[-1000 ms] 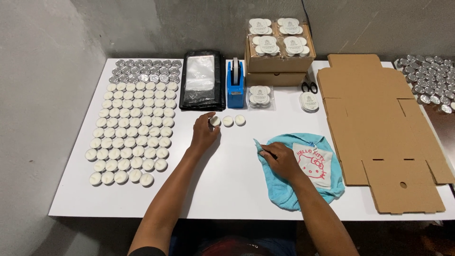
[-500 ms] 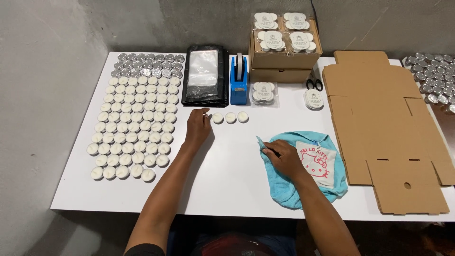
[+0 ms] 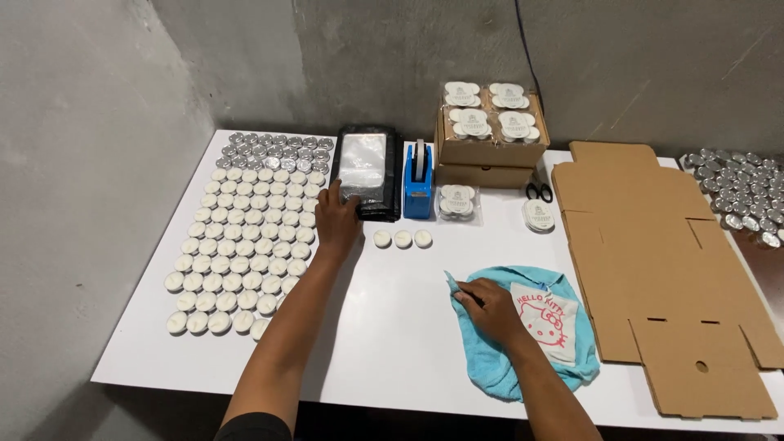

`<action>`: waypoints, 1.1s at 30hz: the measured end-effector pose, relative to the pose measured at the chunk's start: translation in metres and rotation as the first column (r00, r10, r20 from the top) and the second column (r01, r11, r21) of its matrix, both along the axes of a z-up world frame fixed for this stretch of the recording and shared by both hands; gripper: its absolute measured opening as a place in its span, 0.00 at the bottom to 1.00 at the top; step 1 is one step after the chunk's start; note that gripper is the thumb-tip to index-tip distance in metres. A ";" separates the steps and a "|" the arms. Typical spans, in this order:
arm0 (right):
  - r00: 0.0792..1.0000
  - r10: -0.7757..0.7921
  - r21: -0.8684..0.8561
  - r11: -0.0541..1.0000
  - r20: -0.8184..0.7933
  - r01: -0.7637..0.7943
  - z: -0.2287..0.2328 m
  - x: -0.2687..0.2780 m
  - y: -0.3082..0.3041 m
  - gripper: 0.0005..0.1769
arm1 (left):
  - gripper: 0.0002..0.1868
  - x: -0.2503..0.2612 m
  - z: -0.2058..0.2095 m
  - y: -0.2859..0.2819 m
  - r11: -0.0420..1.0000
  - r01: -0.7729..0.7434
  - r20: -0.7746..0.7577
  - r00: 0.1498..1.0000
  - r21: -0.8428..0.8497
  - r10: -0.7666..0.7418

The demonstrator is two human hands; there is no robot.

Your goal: Cleaning the exterior of tealight candle containers with a cloth and placing them into plastic bags for packaging.

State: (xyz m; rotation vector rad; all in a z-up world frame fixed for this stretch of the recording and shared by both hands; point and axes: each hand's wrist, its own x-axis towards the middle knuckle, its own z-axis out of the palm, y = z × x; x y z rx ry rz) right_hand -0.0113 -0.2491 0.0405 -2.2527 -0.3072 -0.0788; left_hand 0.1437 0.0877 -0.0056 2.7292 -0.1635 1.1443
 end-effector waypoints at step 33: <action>0.995 0.021 0.010 1.000 0.102 -0.022 -0.021 0.004 -0.007 0.10 | 0.11 -0.089 -0.028 0.025 0.978 0.029 -0.382 0.918 -0.206 -0.108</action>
